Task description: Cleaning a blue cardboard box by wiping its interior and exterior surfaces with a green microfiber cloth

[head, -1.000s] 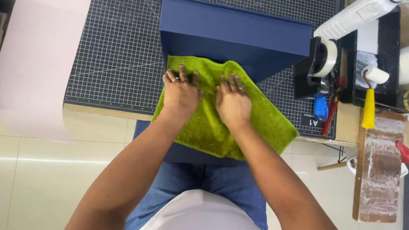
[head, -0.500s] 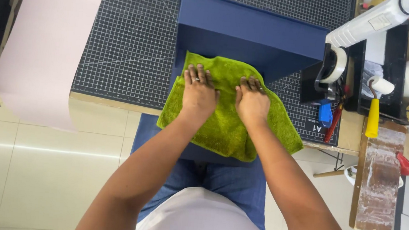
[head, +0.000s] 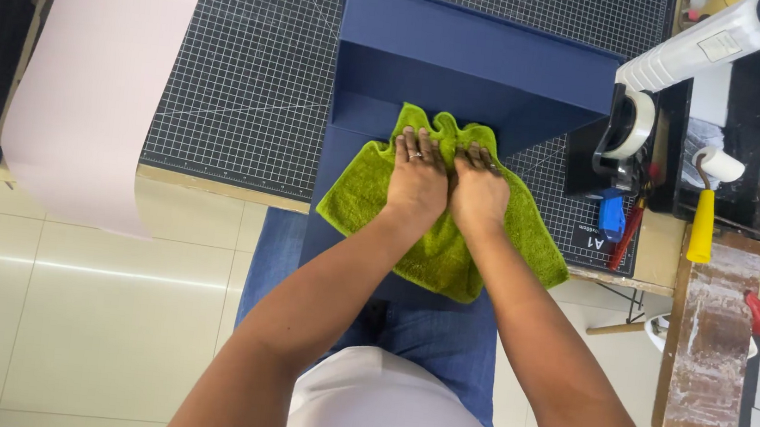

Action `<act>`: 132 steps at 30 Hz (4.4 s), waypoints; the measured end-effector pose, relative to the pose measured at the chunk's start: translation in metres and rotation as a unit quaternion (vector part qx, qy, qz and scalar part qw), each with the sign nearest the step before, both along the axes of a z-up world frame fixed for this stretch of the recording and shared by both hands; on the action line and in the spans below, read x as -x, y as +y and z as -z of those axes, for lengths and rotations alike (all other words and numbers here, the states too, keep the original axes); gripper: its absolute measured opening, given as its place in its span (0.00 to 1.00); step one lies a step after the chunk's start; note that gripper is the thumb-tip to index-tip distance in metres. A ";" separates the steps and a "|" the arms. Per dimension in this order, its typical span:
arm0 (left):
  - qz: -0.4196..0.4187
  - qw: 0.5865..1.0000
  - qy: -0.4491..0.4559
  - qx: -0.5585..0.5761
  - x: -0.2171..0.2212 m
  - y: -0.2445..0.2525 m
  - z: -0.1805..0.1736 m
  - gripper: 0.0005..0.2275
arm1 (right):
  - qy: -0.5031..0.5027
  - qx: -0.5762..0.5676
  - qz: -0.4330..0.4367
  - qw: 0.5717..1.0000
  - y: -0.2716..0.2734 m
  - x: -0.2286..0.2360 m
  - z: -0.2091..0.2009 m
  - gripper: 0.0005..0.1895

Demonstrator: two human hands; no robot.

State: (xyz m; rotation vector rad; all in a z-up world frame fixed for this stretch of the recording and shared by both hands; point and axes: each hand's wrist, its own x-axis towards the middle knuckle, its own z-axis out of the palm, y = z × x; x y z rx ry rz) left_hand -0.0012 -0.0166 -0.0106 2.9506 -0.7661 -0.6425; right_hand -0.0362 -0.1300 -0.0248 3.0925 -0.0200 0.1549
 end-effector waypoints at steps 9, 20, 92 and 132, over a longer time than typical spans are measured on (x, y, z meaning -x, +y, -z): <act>0.057 0.997 -0.021 0.045 -0.001 0.022 0.005 0.27 | 0.002 -0.007 0.018 1.000 -0.002 0.004 0.001 0.16; -0.028 0.999 -0.031 0.019 -0.008 0.084 -0.026 0.32 | -0.043 -0.032 -0.013 0.998 0.001 0.002 -0.002 0.18; -0.102 0.990 0.075 -0.059 -0.052 0.073 -0.060 0.32 | -0.072 -0.020 -0.009 0.997 0.016 0.002 -0.027 0.11; 0.022 0.999 -0.019 -0.042 -0.055 0.091 -0.057 0.42 | -0.120 -0.018 0.066 0.990 0.016 -0.037 0.012 0.21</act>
